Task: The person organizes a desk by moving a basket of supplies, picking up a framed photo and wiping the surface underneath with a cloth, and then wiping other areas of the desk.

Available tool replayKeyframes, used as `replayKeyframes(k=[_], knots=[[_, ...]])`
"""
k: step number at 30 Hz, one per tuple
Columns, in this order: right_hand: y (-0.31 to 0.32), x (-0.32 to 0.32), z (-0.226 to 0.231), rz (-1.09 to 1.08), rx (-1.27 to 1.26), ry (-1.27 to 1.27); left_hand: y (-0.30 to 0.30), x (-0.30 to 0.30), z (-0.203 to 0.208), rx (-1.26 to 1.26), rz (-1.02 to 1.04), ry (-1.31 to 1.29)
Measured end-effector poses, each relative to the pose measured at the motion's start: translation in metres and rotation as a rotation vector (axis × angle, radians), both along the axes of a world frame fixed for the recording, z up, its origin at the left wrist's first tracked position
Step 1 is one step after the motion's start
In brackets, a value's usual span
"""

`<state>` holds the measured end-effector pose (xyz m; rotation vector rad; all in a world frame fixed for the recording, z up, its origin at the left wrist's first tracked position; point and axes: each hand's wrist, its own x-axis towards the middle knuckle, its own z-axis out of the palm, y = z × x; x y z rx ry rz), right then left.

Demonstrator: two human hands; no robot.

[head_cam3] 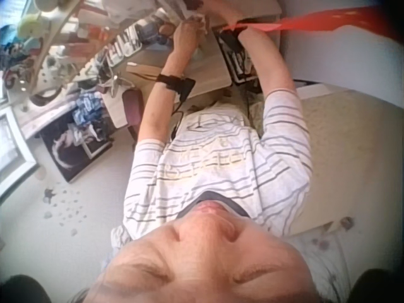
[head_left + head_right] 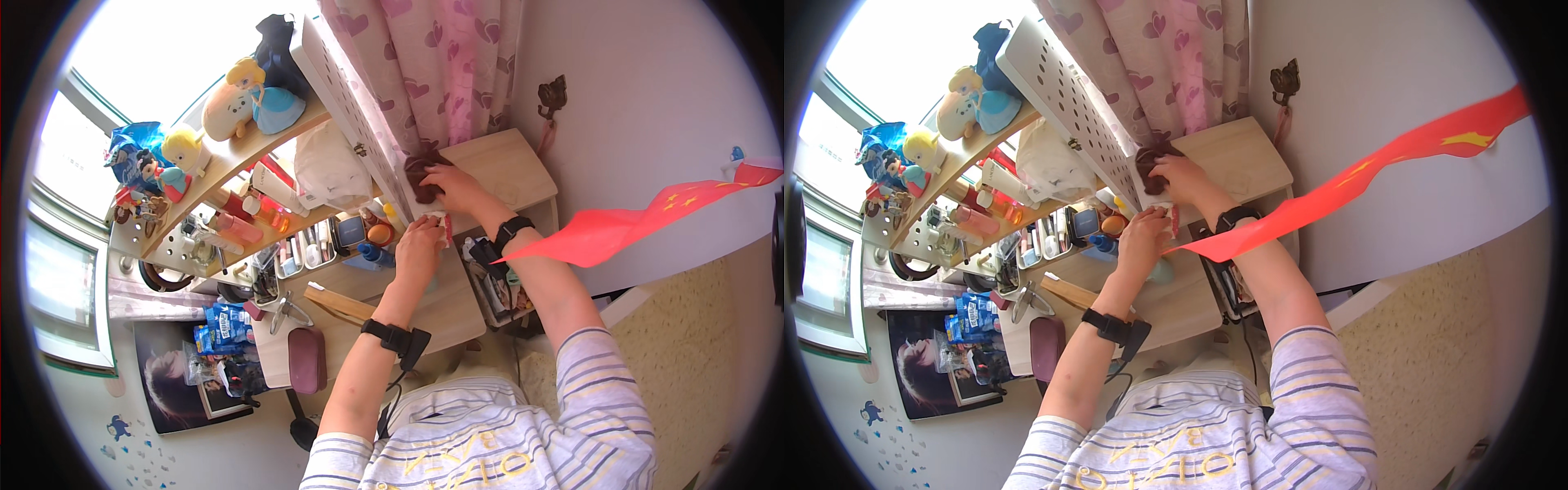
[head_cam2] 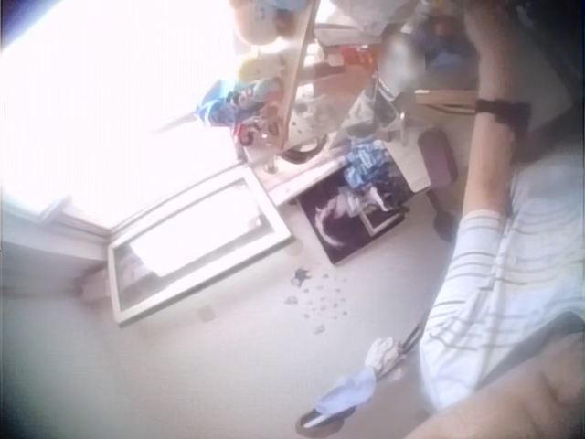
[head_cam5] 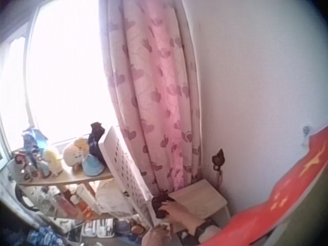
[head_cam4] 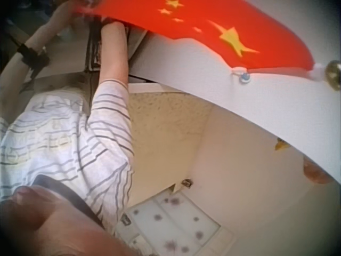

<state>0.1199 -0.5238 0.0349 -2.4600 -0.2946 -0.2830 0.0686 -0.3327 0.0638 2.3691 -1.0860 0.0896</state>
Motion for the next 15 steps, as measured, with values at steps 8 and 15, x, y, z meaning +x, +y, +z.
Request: replayKeyframes(k=[8,15], knots=[[-0.052,-0.032,-0.016,-0.636,-0.162,-0.096,0.001,-0.001,-0.001,-0.069,0.035,0.024],[-0.046,-0.038,-0.017,-0.543,-0.141,-0.129,0.007,0.006,-0.012,-0.343,0.088,0.245]])
